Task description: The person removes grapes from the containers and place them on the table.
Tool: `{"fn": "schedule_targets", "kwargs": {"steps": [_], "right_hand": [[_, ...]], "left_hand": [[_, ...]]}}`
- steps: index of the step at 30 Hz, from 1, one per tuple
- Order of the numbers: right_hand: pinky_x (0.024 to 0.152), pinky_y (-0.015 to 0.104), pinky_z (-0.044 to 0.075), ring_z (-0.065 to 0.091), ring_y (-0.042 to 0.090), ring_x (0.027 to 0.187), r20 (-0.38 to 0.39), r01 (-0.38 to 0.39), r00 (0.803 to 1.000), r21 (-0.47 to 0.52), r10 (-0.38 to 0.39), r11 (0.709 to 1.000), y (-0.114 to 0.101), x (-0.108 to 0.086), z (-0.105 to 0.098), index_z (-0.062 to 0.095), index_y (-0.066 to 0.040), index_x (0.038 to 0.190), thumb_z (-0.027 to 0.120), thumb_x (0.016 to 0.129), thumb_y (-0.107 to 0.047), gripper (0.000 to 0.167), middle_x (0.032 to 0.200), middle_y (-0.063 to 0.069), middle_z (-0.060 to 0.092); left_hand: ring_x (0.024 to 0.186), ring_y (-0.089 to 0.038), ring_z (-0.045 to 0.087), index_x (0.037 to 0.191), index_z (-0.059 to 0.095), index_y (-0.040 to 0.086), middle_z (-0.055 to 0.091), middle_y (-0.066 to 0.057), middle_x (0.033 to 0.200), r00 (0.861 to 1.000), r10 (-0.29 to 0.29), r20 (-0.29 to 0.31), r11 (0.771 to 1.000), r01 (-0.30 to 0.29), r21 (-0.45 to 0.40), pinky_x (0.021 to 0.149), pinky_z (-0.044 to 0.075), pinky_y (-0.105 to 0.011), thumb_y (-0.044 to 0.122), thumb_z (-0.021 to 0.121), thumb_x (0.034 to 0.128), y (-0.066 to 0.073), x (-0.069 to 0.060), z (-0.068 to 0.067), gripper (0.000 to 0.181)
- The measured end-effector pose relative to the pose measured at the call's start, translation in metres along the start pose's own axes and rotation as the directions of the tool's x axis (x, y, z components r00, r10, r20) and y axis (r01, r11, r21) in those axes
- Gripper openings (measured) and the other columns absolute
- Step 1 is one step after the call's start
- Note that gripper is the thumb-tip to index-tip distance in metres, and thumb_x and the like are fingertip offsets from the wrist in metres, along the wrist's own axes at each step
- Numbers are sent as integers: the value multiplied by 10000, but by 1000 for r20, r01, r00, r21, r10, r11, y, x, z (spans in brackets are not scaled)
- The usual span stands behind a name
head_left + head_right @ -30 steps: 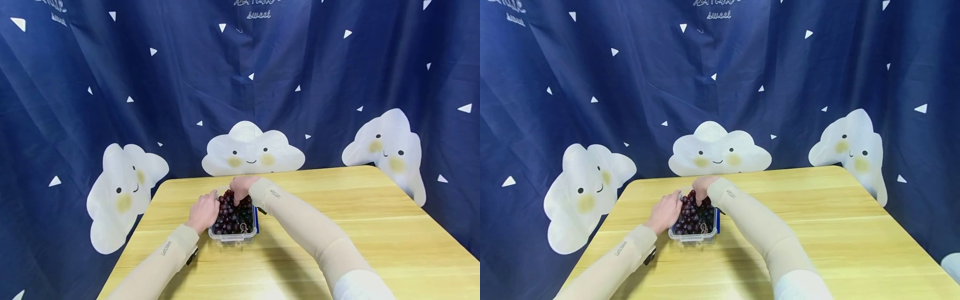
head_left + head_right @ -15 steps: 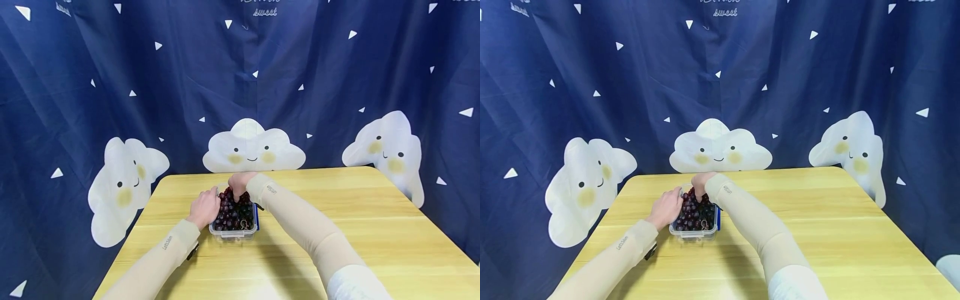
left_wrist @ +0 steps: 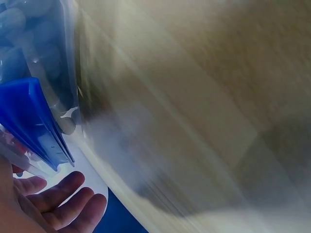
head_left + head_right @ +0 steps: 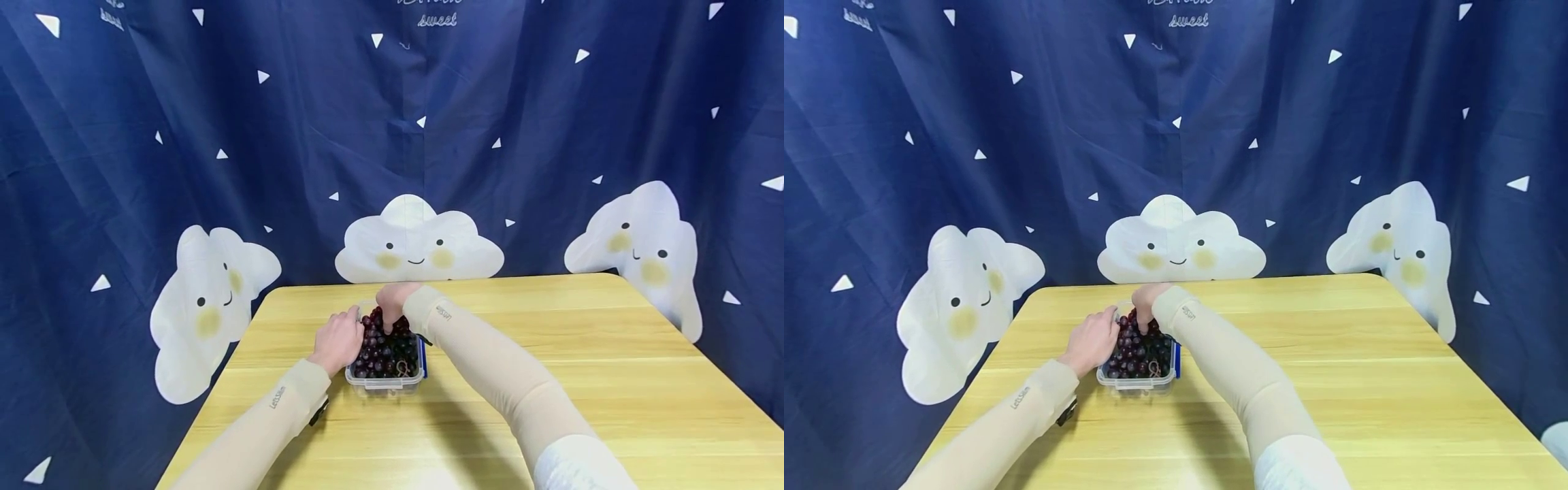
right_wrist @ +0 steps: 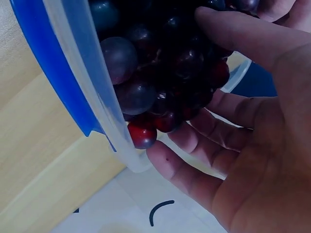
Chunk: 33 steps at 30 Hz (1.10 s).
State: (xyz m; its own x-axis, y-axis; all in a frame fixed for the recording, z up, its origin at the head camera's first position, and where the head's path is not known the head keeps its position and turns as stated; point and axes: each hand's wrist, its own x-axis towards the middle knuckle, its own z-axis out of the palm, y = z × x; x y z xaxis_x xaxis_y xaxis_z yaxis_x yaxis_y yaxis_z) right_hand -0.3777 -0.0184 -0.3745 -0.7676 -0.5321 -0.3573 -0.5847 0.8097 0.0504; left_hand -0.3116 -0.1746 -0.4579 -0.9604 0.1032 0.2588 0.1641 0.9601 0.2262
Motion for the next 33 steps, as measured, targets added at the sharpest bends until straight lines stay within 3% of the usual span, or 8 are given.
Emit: {"fn": "schedule_targets", "kwargs": {"steps": [10,14,17,21,27,33], "right_hand": [[701,272,442,558,132,781,-12,24,1000,-8,-24,1000,-1,-1,-4,664,-142,1048,756,896,-326,255,960,-19,664],[654,266,401,493,128,697,-23,34,999,-13,-34,999,2,2,-5,605,-155,905,721,918,-268,163,788,-35,554],[607,259,364,416,120,612,-22,47,999,-32,-48,998,2,7,-3,504,-178,765,701,920,-229,255,663,-47,429],[552,253,331,336,108,540,-5,61,998,-37,-61,997,1,14,-1,413,-197,688,671,902,-157,337,592,-56,336],[522,254,306,304,115,521,-19,60,998,-24,-60,998,2,17,-4,391,-186,670,623,867,-50,334,587,-43,330],[536,235,363,384,102,536,-49,83,995,-8,-84,996,5,18,-3,450,-191,652,692,881,-122,341,593,-55,417]], "left_hand": [[1099,-343,641,1447,504,113,685,-141,1197,1000,-2,11,1000,2,12,830,545,-574,268,429,1031,-1,2,1,450],[1112,-347,635,1444,509,110,682,-147,1210,1000,0,4,1000,0,1,845,541,-579,263,424,1034,0,3,1,446],[1090,-355,643,1436,513,94,689,-154,1182,1000,6,0,1000,-6,2,832,545,-574,246,439,1028,-1,1,1,442],[1062,-359,654,1435,511,89,695,-157,1149,1000,0,4,1000,0,11,814,548,-565,239,450,1023,-3,-1,2,443],[1060,-353,655,1428,517,101,696,-145,1153,1000,3,-12,1000,-3,5,809,544,-575,255,454,1019,-2,1,2,442],[1067,-344,653,1415,526,105,697,-136,1151,1000,2,-13,1000,-2,17,824,545,-568,249,455,1020,-1,1,1,426]]}}
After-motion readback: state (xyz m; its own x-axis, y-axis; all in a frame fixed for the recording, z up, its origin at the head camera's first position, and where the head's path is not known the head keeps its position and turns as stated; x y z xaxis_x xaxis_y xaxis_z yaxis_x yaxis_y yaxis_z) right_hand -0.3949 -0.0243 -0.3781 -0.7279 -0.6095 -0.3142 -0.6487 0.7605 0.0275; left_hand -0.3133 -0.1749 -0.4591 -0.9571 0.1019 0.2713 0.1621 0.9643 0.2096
